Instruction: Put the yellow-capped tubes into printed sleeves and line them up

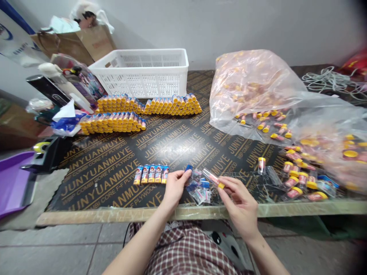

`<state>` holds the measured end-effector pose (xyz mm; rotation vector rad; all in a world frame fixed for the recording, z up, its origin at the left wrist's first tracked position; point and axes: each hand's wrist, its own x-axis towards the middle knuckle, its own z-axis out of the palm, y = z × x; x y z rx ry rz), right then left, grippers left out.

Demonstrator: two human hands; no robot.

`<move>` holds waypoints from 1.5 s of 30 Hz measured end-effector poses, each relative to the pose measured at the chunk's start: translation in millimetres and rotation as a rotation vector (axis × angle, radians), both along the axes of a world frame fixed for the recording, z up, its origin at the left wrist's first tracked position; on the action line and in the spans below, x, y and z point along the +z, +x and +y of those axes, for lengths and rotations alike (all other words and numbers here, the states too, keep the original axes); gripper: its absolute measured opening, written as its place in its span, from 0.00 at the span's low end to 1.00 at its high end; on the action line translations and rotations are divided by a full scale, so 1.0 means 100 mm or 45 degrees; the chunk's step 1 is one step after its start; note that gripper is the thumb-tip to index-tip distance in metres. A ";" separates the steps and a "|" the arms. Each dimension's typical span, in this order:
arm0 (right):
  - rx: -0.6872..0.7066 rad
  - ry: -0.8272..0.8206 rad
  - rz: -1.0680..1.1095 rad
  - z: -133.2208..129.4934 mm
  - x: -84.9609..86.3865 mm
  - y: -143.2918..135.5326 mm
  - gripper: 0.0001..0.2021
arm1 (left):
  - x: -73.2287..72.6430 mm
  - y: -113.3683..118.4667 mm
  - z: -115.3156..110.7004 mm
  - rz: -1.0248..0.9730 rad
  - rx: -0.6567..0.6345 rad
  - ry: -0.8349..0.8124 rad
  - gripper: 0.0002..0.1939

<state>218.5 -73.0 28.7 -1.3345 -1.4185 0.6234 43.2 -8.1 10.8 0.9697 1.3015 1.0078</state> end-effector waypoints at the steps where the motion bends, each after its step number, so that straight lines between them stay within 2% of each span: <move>1: -0.007 0.004 -0.011 0.01 0.00 0.01 0.12 | -0.03 0.02 0.00 0.171 -0.072 0.081 0.14; 4: -0.015 0.018 -0.035 0.01 0.00 0.03 0.12 | -0.08 0.06 -0.02 0.627 -0.198 0.248 0.02; 9: -0.016 0.009 -0.054 0.01 -0.03 0.06 0.13 | -0.10 0.07 -0.09 1.107 -0.393 0.495 0.04; 11: -0.015 0.012 -0.065 0.01 -0.04 0.07 0.13 | -0.09 0.07 -0.11 1.174 -0.380 0.608 0.05; 14: -0.018 0.033 -0.100 0.02 -0.04 0.07 0.13 | -0.08 0.06 -0.10 0.963 -0.243 0.558 0.05; 17: -0.020 0.044 -0.099 0.02 -0.05 0.07 0.13 | -0.05 0.05 -0.04 0.402 -0.028 0.253 0.05; 20: 0.000 0.059 -0.088 0.02 -0.05 0.05 0.14 | 0.01 0.03 0.02 -0.167 0.134 -0.062 0.15; 23: 0.017 0.071 -0.099 0.00 -0.04 0.03 0.16 | 0.11 0.00 0.06 -0.436 0.209 -0.241 0.18; 28: 0.015 0.110 -0.111 -0.03 -0.01 -0.02 0.17 | 0.22 -0.03 0.04 -0.539 0.297 -0.315 0.18; 34: 0.055 0.204 -0.168 -0.02 0.01 -0.08 0.20 | 0.19 -0.05 0.02 -0.513 0.347 -0.292 0.19; 38: 0.173 0.182 -0.243 -0.02 0.03 -0.12 0.21 | 0.17 -0.03 0.00 -0.458 0.360 -0.209 0.19; 41: 0.284 0.127 -0.240 -0.02 -0.02 -0.15 0.20 | 0.21 0.00 -0.03 -0.474 0.261 -0.135 0.17; 45: 0.270 0.147 -0.272 0.00 -0.11 -0.17 0.23 | 0.29 0.01 -0.08 -0.586 0.085 -0.229 0.21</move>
